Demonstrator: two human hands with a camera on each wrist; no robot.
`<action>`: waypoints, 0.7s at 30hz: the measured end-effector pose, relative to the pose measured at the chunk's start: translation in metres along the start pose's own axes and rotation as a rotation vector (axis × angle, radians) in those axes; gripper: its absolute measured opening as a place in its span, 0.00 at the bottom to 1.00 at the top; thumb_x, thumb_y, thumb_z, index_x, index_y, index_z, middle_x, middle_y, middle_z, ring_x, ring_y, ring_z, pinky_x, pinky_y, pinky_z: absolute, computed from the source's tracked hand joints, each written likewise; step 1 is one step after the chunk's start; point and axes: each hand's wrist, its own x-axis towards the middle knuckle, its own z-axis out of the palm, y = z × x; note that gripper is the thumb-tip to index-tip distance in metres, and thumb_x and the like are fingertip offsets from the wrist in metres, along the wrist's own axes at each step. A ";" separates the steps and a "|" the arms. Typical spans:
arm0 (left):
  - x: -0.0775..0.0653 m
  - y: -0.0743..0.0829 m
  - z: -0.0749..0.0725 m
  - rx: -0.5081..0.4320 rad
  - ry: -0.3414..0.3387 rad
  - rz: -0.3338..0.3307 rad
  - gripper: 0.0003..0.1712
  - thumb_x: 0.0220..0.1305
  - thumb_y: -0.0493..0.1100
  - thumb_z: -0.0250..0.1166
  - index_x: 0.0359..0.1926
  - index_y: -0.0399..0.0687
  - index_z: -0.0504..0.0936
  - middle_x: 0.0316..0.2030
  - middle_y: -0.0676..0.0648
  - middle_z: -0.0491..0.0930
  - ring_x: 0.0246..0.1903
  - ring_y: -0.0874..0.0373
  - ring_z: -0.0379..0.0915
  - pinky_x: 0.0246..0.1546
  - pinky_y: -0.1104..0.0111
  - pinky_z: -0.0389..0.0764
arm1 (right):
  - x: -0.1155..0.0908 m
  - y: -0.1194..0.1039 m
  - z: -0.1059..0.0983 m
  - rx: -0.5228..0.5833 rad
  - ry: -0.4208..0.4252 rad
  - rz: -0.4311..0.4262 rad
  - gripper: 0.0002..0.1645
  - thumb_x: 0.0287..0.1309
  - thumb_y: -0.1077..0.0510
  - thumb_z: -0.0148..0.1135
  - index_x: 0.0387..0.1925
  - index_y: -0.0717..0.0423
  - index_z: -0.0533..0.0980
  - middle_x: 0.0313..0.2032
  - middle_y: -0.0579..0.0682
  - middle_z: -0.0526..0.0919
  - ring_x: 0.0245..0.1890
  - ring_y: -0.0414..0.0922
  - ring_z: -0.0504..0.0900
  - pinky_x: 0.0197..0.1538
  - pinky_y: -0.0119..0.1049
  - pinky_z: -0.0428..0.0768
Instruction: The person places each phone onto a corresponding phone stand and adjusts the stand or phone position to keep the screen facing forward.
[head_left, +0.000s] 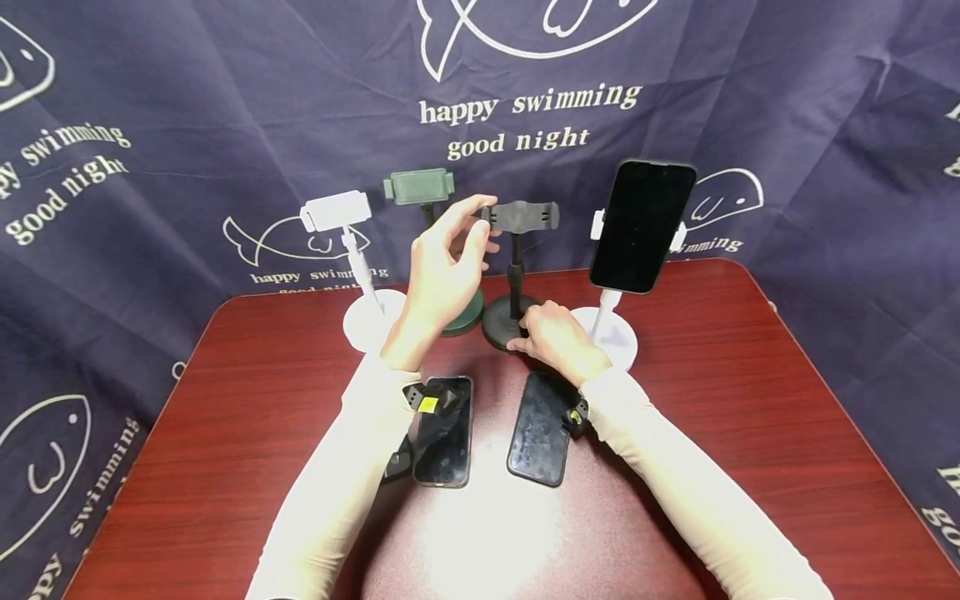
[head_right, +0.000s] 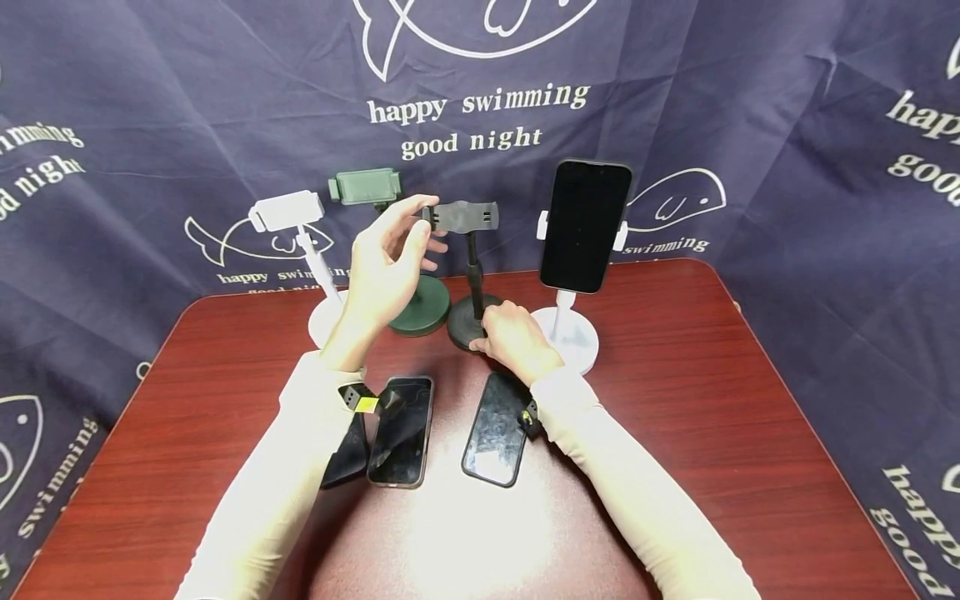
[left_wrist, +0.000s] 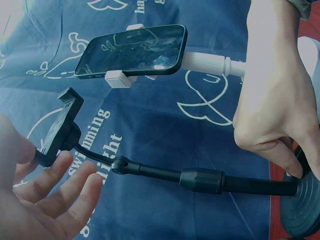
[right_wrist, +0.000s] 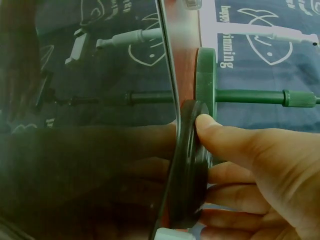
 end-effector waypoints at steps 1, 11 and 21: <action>-0.001 0.000 0.000 -0.004 0.001 0.001 0.17 0.76 0.40 0.58 0.62 0.46 0.81 0.38 0.42 0.87 0.35 0.49 0.88 0.31 0.67 0.86 | 0.000 0.000 0.000 -0.001 -0.001 -0.002 0.22 0.52 0.44 0.79 0.15 0.51 0.81 0.13 0.46 0.78 0.25 0.55 0.83 0.32 0.49 0.82; -0.005 0.002 -0.002 -0.039 0.015 0.010 0.17 0.75 0.39 0.59 0.61 0.46 0.82 0.36 0.42 0.88 0.33 0.52 0.88 0.32 0.64 0.87 | -0.006 -0.012 -0.011 -0.015 -0.033 -0.002 0.24 0.50 0.46 0.81 0.11 0.51 0.78 0.12 0.46 0.76 0.23 0.54 0.82 0.32 0.49 0.82; -0.011 -0.002 -0.003 -0.071 0.039 0.044 0.17 0.74 0.38 0.60 0.60 0.44 0.83 0.33 0.42 0.87 0.31 0.54 0.87 0.31 0.63 0.86 | -0.008 -0.017 -0.011 0.006 -0.067 0.006 0.22 0.48 0.46 0.82 0.12 0.50 0.80 0.13 0.45 0.78 0.22 0.53 0.82 0.29 0.46 0.80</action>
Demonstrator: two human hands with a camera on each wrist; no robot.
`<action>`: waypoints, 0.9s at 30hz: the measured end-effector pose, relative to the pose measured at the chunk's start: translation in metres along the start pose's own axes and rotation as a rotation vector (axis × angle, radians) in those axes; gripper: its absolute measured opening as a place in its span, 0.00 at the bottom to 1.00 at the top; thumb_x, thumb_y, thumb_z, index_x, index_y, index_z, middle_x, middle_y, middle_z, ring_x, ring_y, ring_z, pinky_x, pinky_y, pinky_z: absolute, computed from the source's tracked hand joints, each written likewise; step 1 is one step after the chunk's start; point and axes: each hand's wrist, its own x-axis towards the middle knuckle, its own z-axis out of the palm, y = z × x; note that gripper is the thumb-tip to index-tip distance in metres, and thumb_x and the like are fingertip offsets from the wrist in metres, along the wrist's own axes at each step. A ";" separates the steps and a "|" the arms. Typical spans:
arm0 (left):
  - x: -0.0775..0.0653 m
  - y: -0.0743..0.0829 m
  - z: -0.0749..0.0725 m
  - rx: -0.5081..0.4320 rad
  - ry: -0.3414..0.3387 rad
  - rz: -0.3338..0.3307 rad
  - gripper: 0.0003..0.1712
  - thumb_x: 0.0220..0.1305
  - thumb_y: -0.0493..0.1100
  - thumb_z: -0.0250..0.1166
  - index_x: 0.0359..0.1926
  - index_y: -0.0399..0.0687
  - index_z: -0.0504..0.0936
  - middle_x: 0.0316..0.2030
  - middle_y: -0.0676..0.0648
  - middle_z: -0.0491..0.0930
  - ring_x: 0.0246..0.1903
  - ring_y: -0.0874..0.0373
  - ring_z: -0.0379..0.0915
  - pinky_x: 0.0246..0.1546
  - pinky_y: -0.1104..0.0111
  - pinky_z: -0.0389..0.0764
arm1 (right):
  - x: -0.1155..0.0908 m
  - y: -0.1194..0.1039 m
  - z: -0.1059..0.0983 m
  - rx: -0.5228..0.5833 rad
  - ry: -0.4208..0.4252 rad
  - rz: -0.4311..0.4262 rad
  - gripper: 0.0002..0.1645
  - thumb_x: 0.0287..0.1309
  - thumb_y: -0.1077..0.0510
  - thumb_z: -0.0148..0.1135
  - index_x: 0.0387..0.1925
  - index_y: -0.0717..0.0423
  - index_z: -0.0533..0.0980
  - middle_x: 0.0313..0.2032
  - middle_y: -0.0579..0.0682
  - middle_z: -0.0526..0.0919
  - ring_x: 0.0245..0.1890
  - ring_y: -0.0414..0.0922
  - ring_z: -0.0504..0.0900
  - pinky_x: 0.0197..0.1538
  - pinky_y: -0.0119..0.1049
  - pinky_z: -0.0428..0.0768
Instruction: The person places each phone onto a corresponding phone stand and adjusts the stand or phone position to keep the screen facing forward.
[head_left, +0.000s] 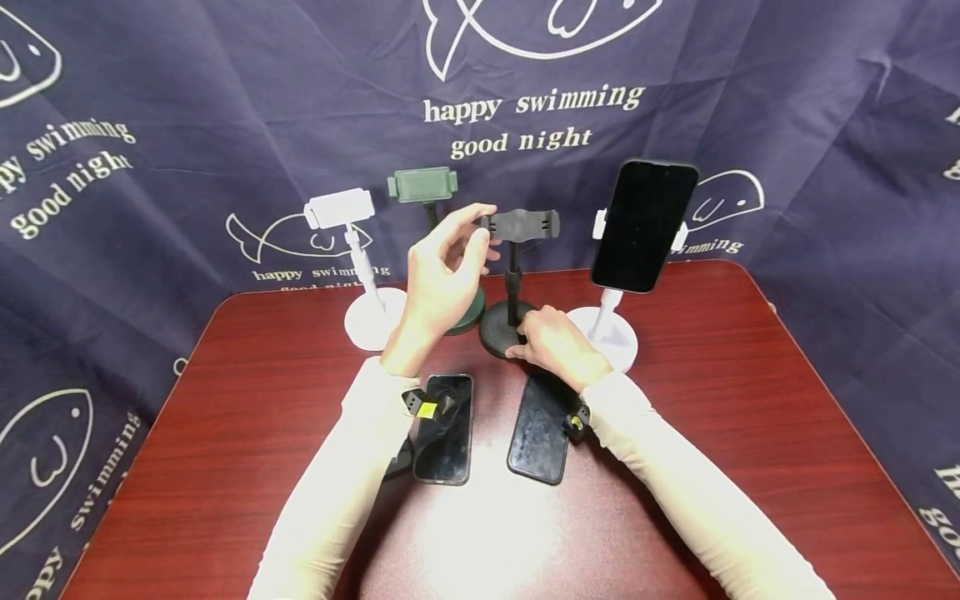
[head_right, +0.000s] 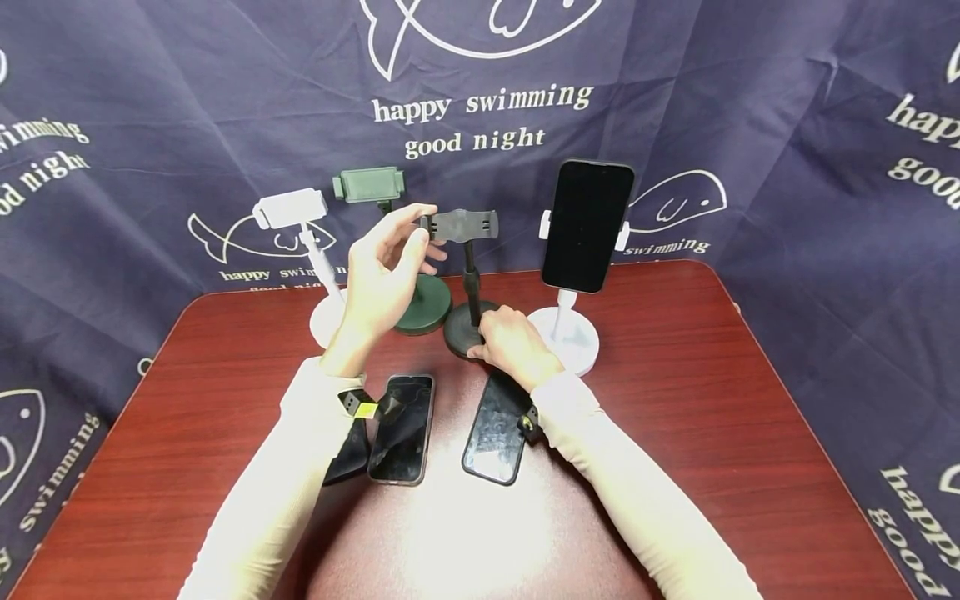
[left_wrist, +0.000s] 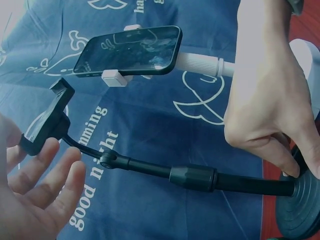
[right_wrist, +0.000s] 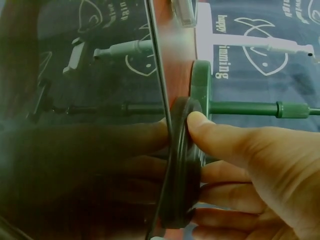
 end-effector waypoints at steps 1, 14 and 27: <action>0.000 0.000 0.000 -0.006 0.001 0.001 0.17 0.74 0.38 0.60 0.60 0.43 0.83 0.33 0.41 0.87 0.31 0.53 0.87 0.31 0.62 0.86 | 0.000 0.000 0.000 0.001 0.002 0.000 0.22 0.48 0.46 0.82 0.13 0.50 0.80 0.13 0.46 0.79 0.22 0.53 0.82 0.29 0.47 0.80; -0.006 0.002 0.000 -0.073 -0.001 0.000 0.17 0.74 0.36 0.60 0.60 0.39 0.82 0.36 0.34 0.86 0.32 0.39 0.86 0.31 0.64 0.86 | -0.004 -0.005 -0.002 -0.008 0.000 -0.012 0.22 0.45 0.46 0.83 0.12 0.50 0.80 0.12 0.45 0.79 0.21 0.52 0.83 0.28 0.46 0.81; -0.009 0.002 0.000 -0.041 0.003 0.007 0.17 0.75 0.38 0.60 0.61 0.41 0.81 0.35 0.39 0.87 0.29 0.49 0.86 0.29 0.63 0.85 | -0.004 -0.008 -0.002 0.007 -0.020 0.031 0.23 0.45 0.45 0.83 0.12 0.50 0.79 0.12 0.45 0.77 0.23 0.53 0.83 0.30 0.48 0.82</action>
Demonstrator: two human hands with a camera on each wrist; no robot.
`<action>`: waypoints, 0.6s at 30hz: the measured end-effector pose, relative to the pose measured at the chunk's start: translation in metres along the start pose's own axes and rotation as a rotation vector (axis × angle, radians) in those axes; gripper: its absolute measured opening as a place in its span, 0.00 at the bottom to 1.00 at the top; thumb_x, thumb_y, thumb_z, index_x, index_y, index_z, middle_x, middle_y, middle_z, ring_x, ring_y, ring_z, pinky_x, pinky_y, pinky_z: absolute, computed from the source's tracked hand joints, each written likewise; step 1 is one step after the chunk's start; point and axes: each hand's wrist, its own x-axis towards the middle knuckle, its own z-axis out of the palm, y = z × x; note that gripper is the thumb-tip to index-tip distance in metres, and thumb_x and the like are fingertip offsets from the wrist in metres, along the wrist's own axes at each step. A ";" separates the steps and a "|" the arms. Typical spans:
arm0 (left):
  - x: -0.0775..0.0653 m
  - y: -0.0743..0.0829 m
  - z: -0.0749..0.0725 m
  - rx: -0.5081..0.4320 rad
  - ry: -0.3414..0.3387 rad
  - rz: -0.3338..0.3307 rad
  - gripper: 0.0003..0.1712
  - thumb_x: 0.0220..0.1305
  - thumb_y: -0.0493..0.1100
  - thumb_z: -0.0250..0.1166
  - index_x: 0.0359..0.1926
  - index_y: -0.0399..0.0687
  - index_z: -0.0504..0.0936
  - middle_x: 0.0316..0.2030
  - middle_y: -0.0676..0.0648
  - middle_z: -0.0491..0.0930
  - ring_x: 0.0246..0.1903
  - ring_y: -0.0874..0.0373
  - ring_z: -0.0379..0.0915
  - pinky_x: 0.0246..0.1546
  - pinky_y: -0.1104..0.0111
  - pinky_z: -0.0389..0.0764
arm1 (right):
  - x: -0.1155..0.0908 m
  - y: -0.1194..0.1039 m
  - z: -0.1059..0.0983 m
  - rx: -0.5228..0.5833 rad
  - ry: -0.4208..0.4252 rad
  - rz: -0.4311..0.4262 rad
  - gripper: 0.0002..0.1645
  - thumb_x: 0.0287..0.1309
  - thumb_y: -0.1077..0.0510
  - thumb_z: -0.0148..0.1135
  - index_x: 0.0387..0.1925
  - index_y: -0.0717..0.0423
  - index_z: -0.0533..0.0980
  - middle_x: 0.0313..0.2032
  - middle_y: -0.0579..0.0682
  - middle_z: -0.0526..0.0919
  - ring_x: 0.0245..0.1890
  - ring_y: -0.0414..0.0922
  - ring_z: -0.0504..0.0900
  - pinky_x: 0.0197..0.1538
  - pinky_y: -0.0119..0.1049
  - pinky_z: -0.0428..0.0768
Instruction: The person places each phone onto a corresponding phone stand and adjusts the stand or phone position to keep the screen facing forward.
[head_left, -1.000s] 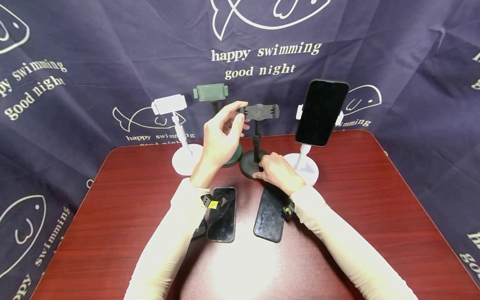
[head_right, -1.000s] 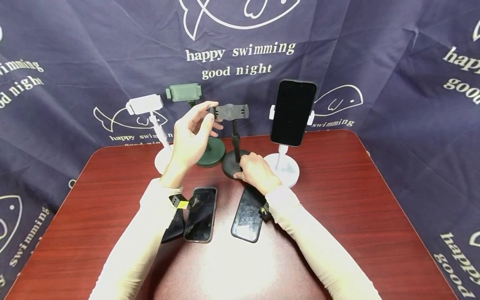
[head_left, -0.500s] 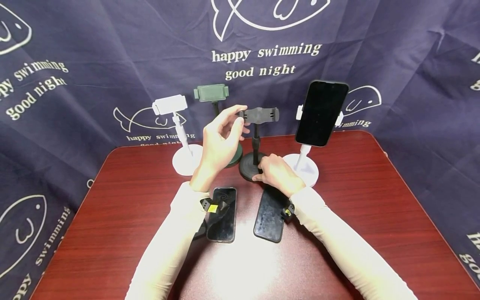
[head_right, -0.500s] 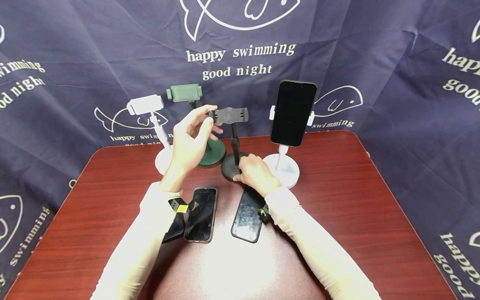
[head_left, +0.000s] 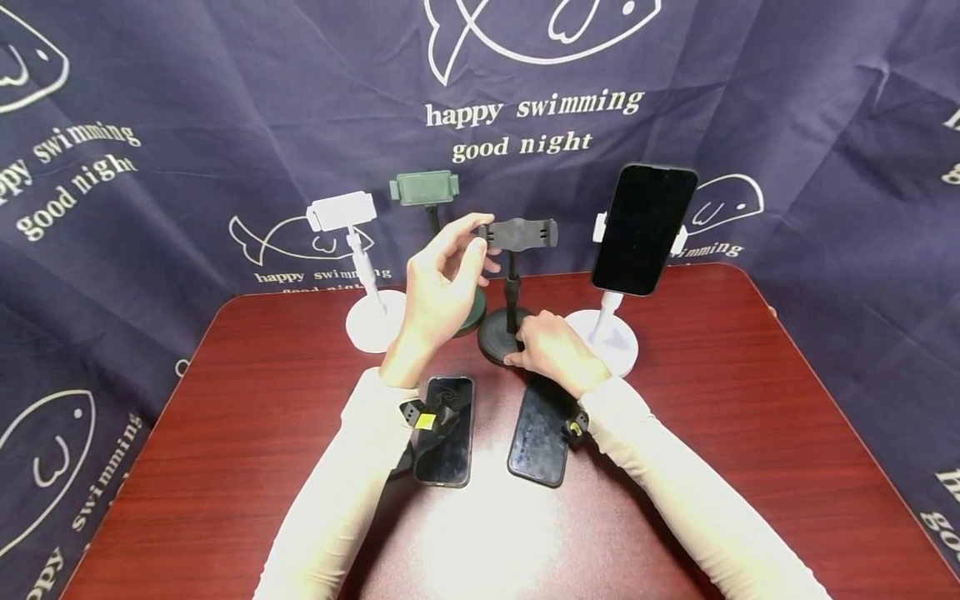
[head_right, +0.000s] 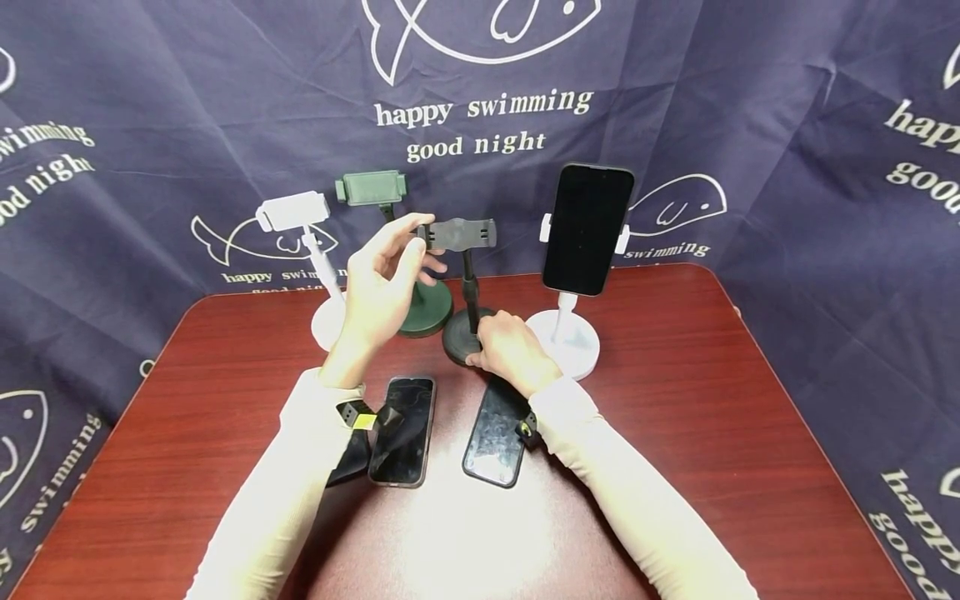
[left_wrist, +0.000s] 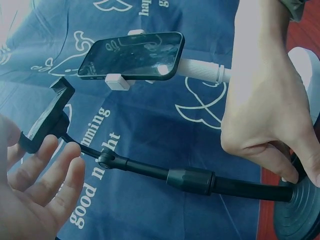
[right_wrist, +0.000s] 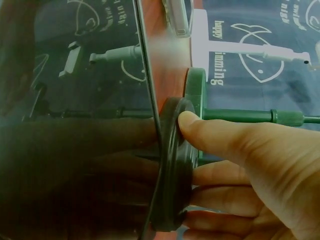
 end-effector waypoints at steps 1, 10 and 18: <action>0.000 0.000 0.000 -0.002 0.000 0.002 0.17 0.75 0.38 0.60 0.61 0.41 0.81 0.35 0.39 0.87 0.29 0.48 0.86 0.29 0.63 0.85 | 0.000 0.000 0.000 0.000 0.002 -0.001 0.23 0.45 0.45 0.83 0.12 0.50 0.79 0.12 0.45 0.77 0.23 0.53 0.83 0.30 0.47 0.81; -0.003 -0.001 0.001 -0.013 0.003 -0.003 0.17 0.76 0.38 0.59 0.61 0.42 0.81 0.36 0.39 0.87 0.29 0.46 0.85 0.29 0.64 0.86 | -0.002 -0.001 0.002 0.002 0.018 -0.013 0.23 0.45 0.46 0.83 0.12 0.50 0.79 0.12 0.45 0.77 0.23 0.54 0.84 0.30 0.48 0.83; -0.004 0.000 0.001 -0.023 -0.002 -0.004 0.18 0.76 0.38 0.59 0.63 0.42 0.80 0.36 0.39 0.87 0.29 0.45 0.85 0.29 0.63 0.86 | -0.004 0.003 0.002 0.028 0.033 -0.038 0.16 0.46 0.47 0.83 0.21 0.53 0.87 0.19 0.49 0.86 0.26 0.54 0.86 0.33 0.47 0.85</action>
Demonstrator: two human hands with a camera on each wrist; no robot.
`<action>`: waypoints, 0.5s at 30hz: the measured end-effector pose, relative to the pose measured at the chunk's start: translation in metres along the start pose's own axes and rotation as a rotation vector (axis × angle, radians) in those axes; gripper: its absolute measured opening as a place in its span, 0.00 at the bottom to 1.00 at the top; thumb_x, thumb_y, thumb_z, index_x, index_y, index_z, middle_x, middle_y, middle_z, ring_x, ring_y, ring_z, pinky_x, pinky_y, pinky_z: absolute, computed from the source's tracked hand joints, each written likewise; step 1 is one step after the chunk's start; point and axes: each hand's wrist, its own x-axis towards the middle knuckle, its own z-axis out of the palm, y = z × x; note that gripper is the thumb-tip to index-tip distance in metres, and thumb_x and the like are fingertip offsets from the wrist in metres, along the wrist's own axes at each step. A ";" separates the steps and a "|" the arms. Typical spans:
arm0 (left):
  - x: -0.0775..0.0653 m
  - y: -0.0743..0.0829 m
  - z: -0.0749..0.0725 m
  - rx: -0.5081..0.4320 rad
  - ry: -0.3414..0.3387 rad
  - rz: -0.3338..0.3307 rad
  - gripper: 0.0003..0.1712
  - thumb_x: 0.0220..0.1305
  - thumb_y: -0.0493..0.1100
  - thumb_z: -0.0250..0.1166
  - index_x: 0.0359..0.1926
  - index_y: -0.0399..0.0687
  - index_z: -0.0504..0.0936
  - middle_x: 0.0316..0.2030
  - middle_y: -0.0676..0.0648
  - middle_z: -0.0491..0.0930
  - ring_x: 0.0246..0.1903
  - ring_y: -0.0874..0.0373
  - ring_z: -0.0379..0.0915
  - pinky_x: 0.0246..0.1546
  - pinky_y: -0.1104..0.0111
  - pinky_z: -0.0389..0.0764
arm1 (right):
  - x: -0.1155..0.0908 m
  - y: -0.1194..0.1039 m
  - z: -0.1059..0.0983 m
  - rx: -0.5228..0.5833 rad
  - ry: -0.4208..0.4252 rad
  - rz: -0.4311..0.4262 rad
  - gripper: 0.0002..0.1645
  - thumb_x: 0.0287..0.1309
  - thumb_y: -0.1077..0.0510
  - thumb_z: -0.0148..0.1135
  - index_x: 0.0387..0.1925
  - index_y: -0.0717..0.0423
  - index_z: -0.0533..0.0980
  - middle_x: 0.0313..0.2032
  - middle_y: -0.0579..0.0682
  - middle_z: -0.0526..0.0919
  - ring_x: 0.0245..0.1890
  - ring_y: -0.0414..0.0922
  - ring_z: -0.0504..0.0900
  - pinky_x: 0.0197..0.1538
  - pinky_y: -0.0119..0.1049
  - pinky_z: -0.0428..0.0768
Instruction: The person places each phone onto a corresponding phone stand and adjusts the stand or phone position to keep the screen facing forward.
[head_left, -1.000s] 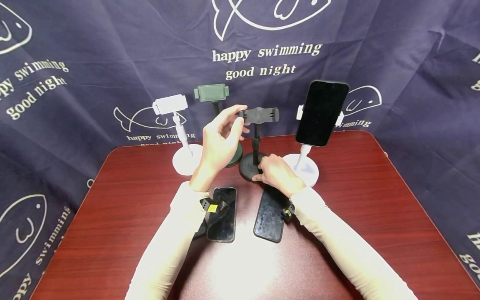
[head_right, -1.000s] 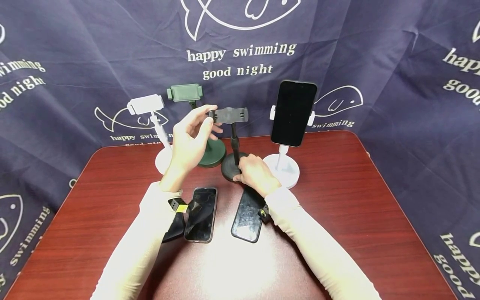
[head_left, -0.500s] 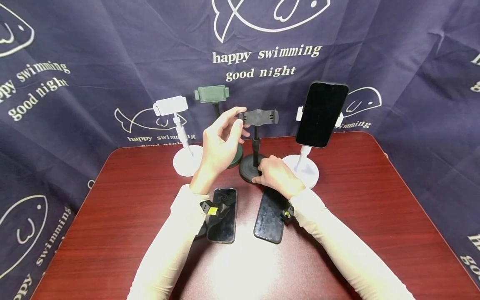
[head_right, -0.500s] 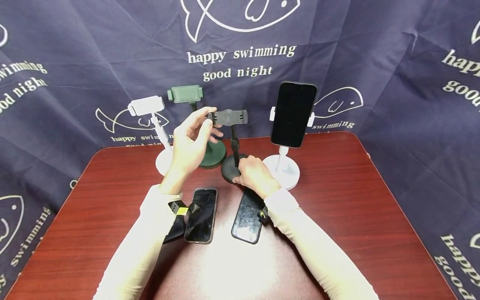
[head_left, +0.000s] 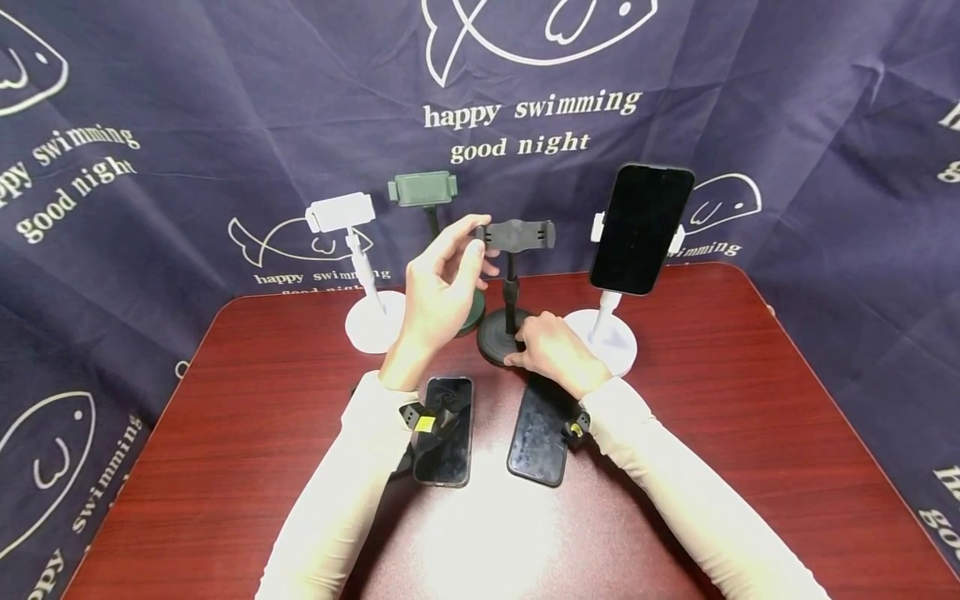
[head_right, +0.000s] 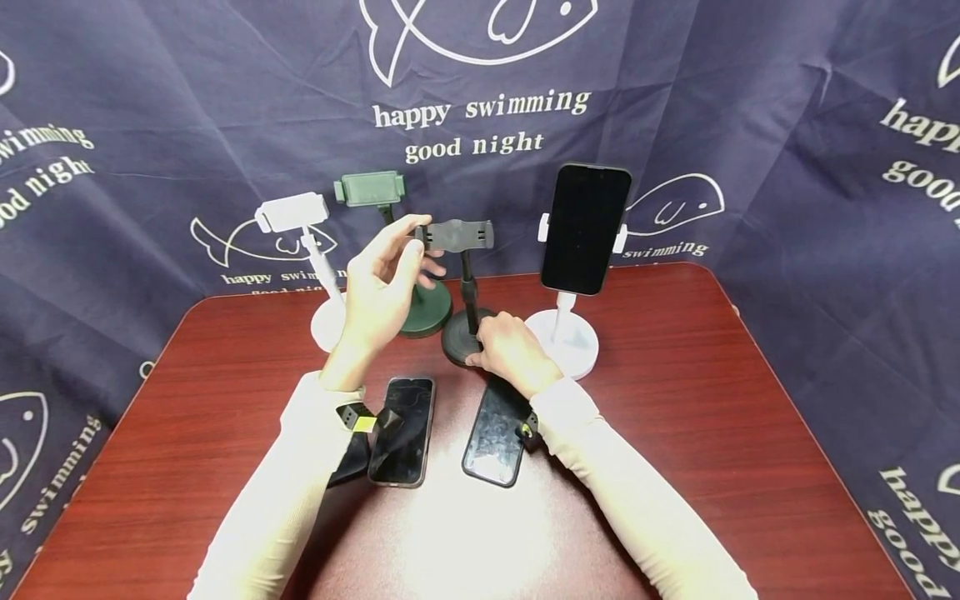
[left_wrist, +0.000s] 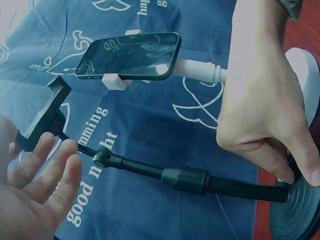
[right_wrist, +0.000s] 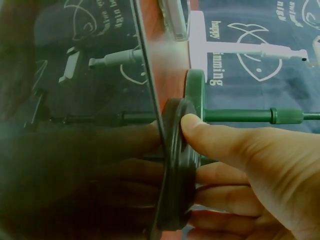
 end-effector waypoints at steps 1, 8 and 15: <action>0.000 0.000 0.000 -0.002 -0.001 -0.002 0.18 0.77 0.39 0.58 0.63 0.42 0.80 0.36 0.39 0.87 0.30 0.45 0.85 0.29 0.63 0.86 | 0.000 0.001 0.000 0.009 0.002 -0.001 0.16 0.46 0.47 0.83 0.25 0.54 0.89 0.22 0.50 0.88 0.28 0.54 0.87 0.35 0.47 0.86; -0.003 -0.001 0.002 -0.003 0.001 -0.003 0.20 0.78 0.41 0.57 0.66 0.44 0.78 0.37 0.40 0.88 0.29 0.55 0.85 0.29 0.62 0.86 | -0.002 0.006 -0.002 0.060 -0.021 0.015 0.21 0.50 0.49 0.81 0.43 0.58 0.89 0.38 0.55 0.92 0.39 0.54 0.90 0.45 0.48 0.87; -0.004 0.000 0.003 -0.002 0.009 0.004 0.20 0.78 0.41 0.57 0.66 0.44 0.77 0.37 0.37 0.87 0.29 0.58 0.85 0.29 0.62 0.86 | -0.004 0.008 -0.007 0.100 -0.095 0.018 0.17 0.56 0.55 0.77 0.46 0.58 0.88 0.39 0.54 0.91 0.39 0.50 0.90 0.45 0.45 0.86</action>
